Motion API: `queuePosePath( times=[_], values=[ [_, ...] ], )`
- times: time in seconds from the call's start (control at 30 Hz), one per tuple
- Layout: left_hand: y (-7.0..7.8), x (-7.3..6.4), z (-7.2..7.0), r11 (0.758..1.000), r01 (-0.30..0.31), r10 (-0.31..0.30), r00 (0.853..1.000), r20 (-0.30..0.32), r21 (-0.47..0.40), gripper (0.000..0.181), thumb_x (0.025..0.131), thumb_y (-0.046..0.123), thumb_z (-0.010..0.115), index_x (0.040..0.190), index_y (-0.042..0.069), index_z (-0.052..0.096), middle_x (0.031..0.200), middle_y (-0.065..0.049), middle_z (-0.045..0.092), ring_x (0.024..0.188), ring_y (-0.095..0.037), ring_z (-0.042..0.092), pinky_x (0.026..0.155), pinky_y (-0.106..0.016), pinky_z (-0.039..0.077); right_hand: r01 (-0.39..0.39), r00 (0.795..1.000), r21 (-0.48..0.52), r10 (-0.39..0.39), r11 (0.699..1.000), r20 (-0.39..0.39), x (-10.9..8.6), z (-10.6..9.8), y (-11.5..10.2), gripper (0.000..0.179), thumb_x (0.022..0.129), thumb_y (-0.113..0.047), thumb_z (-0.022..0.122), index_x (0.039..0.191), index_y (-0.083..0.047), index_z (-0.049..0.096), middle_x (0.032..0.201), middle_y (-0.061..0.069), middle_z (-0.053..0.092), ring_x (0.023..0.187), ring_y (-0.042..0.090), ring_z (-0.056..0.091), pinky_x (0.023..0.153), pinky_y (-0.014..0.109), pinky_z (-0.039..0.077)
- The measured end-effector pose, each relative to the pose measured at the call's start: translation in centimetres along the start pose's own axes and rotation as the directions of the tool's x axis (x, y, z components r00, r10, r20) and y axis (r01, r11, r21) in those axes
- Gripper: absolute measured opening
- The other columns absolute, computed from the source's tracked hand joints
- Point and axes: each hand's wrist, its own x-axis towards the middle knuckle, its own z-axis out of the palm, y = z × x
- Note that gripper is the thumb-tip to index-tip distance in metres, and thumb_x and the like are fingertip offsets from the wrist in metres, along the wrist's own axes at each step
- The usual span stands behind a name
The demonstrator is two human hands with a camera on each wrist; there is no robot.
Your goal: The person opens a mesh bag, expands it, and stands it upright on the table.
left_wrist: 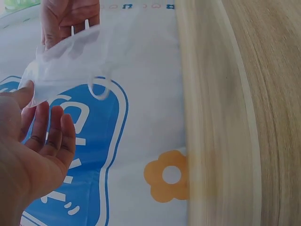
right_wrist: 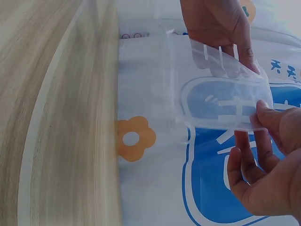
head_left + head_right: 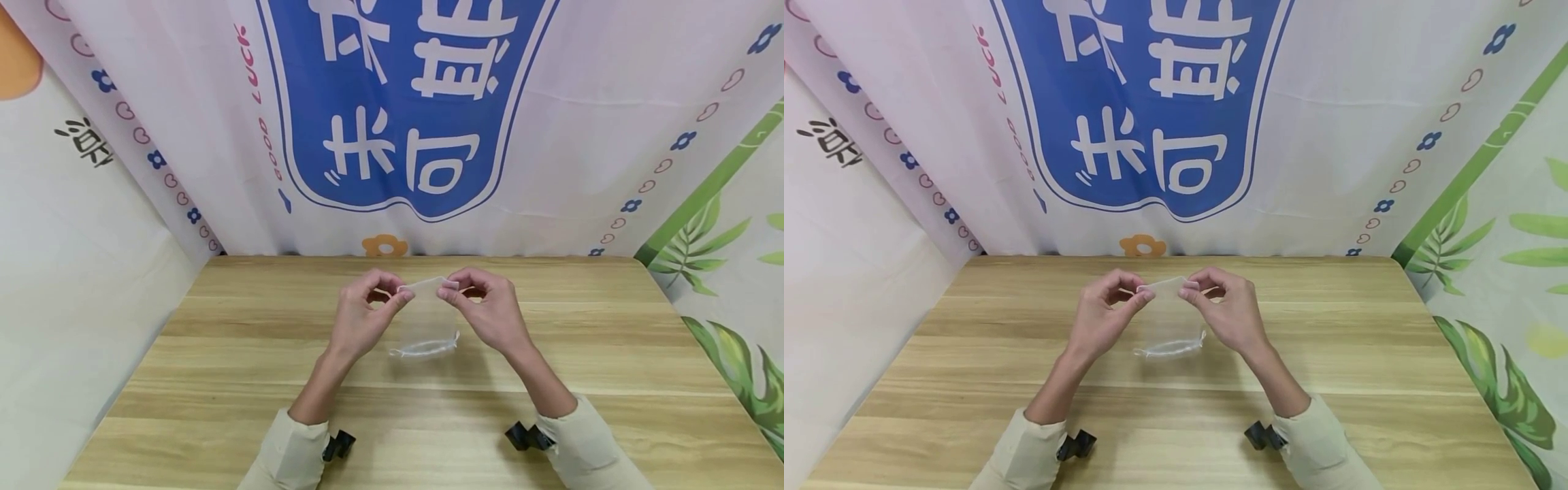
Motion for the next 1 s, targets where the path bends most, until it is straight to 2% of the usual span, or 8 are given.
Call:
queuePosePath(
  times=[0.2,0.5,0.73,1.0],
  values=[
    [0.06,0.03,0.07,1.0,-0.015,0.015,1.0,0.003,0.002,0.01,0.092,0.006,0.085,0.098,0.003,0.077,0.094,-0.011,0.078,0.085,-0.014,0.072,0.077,-0.03,0.065,0.015,1.0,0.016,-0.015,1.0,-0.013,0.02,-0.07,-0.11,0.01,0.095,-0.011,0.083,0.102,-0.005,0.08,0.098,0.011,0.082,0.084,0.007,0.073,0.084,0.019,0.06],
    [-0.18,0.09,0.09,0.999,-0.031,0.03,1.0,0.004,0.016,0.004,0.095,0.005,0.08,0.098,0.002,0.081,0.095,-0.011,0.079,0.088,-0.015,0.074,0.081,-0.04,0.067,0.041,0.999,0.017,-0.041,0.999,0.035,-0.05,-0.42,0.12,0.01,0.098,-0.01,0.079,0.106,-0.004,0.082,0.103,0.01,0.084,0.09,0.005,0.076,0.086,0.021,0.061],
    [-0.16,-0.01,0.07,1.0,-0.021,0.02,0.999,0.03,0.016,0.008,0.098,0.005,0.076,0.101,0.0,0.082,0.096,-0.011,0.077,0.085,-0.012,0.069,0.078,-0.032,0.064,0.048,0.997,0.006,-0.048,0.999,0.067,-0.06,-0.44,0.26,0.012,0.1,-0.01,0.075,0.109,-0.005,0.082,0.104,0.008,0.084,0.096,0.008,0.077,0.089,0.027,0.063],
    [-0.14,0.0,0.31,1.0,-0.017,0.017,1.0,0.022,0.016,0.006,0.096,0.006,0.079,0.101,0.002,0.082,0.095,-0.01,0.077,0.087,-0.012,0.07,0.08,-0.03,0.064,0.017,0.998,-0.003,-0.016,1.0,0.053,-0.18,-0.35,0.13,0.013,0.096,-0.013,0.081,0.106,-0.005,0.081,0.104,0.008,0.084,0.092,0.014,0.078,0.086,0.022,0.062]
  ],
)
